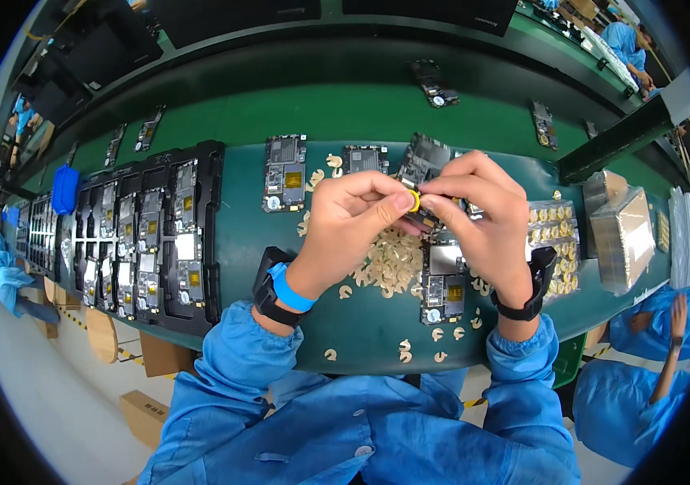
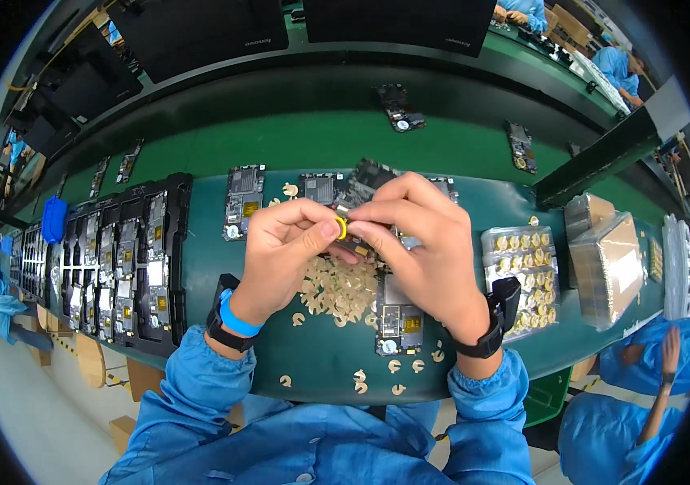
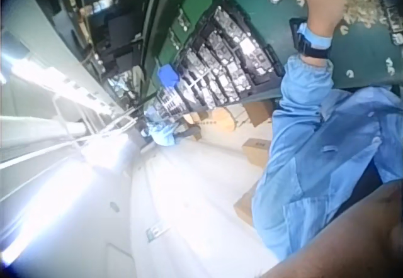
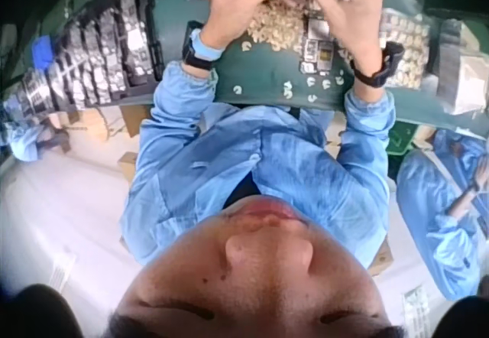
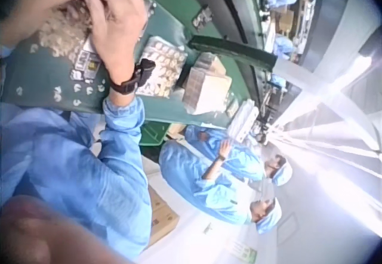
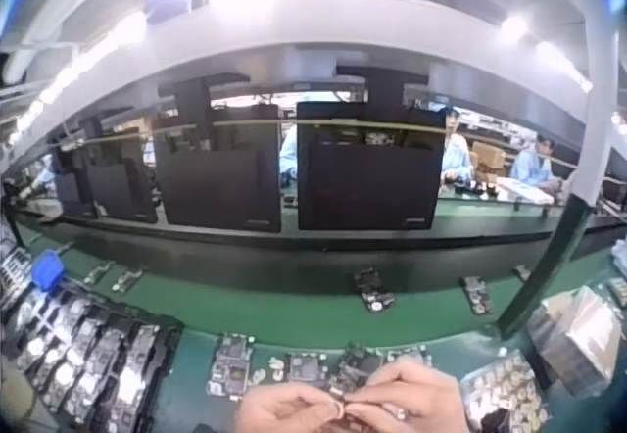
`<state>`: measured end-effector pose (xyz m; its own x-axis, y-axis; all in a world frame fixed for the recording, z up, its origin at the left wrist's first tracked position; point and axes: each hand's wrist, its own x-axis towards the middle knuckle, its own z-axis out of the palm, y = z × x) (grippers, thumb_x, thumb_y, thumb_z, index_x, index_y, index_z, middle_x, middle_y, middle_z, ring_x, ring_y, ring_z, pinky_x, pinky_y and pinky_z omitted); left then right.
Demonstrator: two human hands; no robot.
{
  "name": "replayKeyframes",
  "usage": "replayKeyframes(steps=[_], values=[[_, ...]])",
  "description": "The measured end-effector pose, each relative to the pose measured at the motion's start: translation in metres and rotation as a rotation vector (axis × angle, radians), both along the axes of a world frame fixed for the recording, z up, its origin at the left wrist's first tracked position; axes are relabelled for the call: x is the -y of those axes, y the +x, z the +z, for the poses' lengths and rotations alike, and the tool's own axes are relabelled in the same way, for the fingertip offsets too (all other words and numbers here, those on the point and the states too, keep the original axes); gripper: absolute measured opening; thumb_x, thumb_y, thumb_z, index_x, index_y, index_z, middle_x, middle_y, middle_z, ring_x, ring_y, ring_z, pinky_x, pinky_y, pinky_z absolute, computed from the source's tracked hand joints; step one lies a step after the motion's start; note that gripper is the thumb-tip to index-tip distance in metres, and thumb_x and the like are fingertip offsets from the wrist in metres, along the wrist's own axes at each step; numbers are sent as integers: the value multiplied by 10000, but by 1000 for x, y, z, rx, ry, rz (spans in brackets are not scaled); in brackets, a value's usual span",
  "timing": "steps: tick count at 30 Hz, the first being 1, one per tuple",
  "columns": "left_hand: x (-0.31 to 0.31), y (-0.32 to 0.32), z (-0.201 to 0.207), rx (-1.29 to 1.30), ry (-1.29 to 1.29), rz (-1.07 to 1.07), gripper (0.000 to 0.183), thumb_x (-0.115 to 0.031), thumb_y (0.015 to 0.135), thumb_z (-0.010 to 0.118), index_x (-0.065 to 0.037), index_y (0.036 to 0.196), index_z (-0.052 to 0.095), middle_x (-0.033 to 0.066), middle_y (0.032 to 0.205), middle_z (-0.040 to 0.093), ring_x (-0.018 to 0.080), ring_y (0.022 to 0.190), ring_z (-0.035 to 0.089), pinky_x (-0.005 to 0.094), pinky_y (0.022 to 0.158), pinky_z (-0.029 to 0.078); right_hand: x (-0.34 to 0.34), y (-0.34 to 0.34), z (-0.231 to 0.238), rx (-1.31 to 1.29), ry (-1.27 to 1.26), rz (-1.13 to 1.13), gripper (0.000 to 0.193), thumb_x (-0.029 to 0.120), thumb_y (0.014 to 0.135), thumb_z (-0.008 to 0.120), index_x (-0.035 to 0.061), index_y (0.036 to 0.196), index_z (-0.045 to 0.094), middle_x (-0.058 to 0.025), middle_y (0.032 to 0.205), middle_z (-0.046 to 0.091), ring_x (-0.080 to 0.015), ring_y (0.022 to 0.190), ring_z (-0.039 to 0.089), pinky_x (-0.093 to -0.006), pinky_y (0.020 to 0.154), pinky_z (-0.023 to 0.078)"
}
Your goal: Assembling small electronic components on circuit boards at a factory workbench.
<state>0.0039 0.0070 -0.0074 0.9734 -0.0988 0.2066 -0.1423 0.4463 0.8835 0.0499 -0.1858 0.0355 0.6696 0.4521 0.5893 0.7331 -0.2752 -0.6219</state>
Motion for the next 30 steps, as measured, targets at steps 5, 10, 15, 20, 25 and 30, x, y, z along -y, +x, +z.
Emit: replayKeyframes(steps=[5,10,15,20,25,30], values=[[3,2,-8,52,44,172,141,-45,1009,660,88,1025,704,148,982,746,172,868,731,299,792,628,-9,-4,-9,60,27,23,194,-15,795,781,-10,984,735,-114,900,645,-259,789,656,-333,684,529],[7,-1,-4,29,147,234,158,-69,1015,664,84,1021,704,140,959,752,167,871,729,290,789,615,-11,-6,-23,-8,77,-21,173,-29,811,769,-14,979,729,-121,890,646,-259,772,648,-329,672,519],[13,-4,-4,31,190,300,154,-70,1018,663,78,1034,703,123,959,750,155,879,721,274,791,593,-10,-9,-21,-117,91,-14,150,-30,838,754,-21,985,725,-121,892,655,-230,755,642,-312,652,506],[15,-6,-7,49,207,355,130,-44,996,686,74,1049,700,112,975,750,133,886,714,250,787,580,-11,-11,-24,-228,173,11,120,-25,857,736,-19,977,722,-101,898,660,-171,744,626,-279,630,484],[16,-7,-6,49,303,403,134,-27,968,720,71,1057,700,102,995,752,111,895,708,234,754,570,-9,-11,-28,-230,139,-35,118,-18,837,748,-6,950,715,-80,884,652,-154,712,599,-279,611,471],[16,-1,-16,253,460,542,112,-15,935,739,35,1034,727,95,906,736,117,760,687,228,658,527,-13,-11,-31,-158,133,-65,130,-17,811,758,8,927,704,-76,871,645,-164,705,594,-282,606,472]])
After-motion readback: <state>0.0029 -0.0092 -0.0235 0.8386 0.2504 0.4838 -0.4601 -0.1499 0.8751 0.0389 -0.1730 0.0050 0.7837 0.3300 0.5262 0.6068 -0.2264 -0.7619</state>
